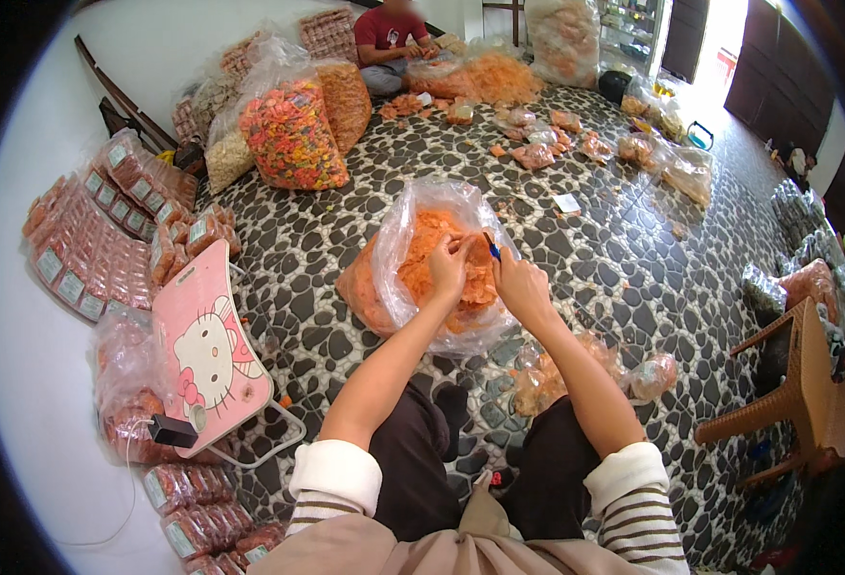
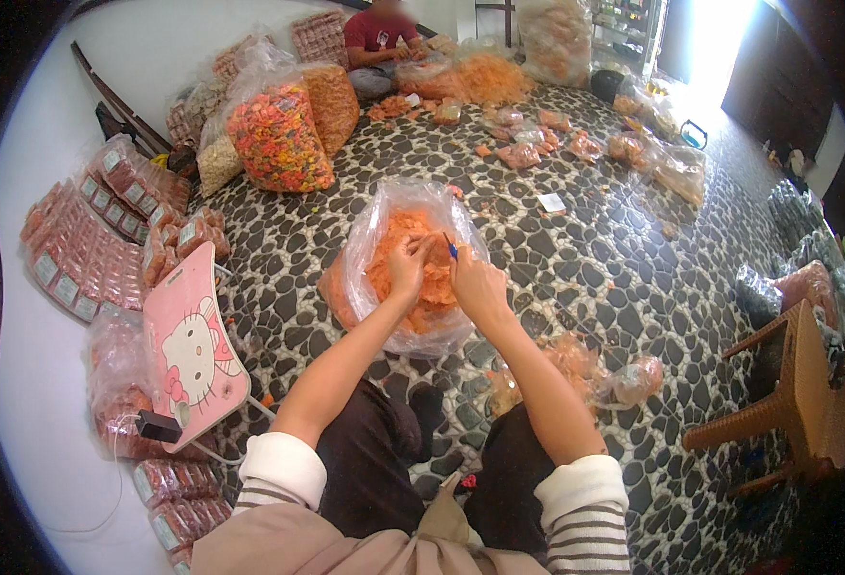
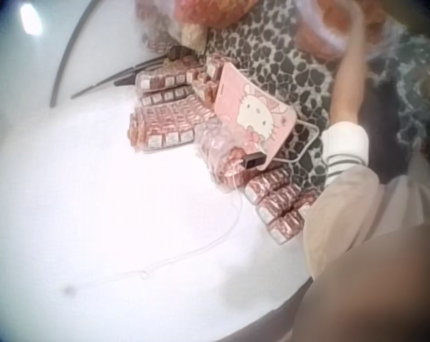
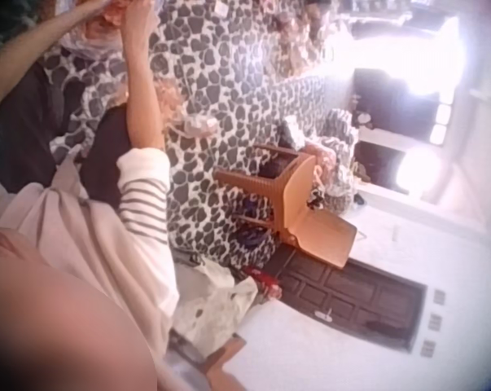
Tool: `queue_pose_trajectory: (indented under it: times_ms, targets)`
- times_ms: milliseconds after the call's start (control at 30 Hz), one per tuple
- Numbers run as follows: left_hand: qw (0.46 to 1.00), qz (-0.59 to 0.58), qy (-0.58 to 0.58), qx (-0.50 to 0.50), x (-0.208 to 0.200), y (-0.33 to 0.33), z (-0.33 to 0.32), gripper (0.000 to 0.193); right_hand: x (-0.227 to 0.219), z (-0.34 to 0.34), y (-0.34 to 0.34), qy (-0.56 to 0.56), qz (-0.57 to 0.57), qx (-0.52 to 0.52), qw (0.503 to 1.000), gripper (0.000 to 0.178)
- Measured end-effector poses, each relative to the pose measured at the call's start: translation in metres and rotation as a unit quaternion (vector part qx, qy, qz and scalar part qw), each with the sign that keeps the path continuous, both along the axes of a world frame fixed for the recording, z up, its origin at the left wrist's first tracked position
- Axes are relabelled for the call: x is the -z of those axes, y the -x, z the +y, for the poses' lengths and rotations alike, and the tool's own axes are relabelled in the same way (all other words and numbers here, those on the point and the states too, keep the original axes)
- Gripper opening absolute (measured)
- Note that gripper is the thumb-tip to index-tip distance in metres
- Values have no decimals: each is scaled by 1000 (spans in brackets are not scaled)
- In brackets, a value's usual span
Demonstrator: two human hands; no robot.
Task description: The person sits on the floor and portions orange snack chips from a large bag into smaller clear plastic bags. They use a blue utility knife to cut the chips and seal the bags, placing the finished packages on the floor.
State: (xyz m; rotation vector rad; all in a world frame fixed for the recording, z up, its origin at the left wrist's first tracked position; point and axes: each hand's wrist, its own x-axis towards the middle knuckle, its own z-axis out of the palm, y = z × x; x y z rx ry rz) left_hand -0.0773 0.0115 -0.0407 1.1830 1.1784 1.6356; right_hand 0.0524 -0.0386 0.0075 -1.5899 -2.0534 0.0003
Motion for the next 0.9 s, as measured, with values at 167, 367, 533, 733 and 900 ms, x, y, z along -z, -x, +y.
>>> queue_pose_trajectory:
  times_ms: [167,367,533,733,900]
  targets:
    - [995,-70,-39,-66,-11,8,2,16,23,-4,2,93,-71,-29,993,25]
    - [990,-127,37,-51,-15,23,2,16,39,3,-12,176,20,8,984,31]
    - [985,-77,147,55,-7,13,-7,23,37,19,-14,67,317,-5,946,32]
    - [986,-76,77,123,-1,-9,-17,36,32,19,-12,74,304,9,950,25]
    - [992,51,71,95,25,-12,0,40,27,18,-14,26,266,8,963,19]
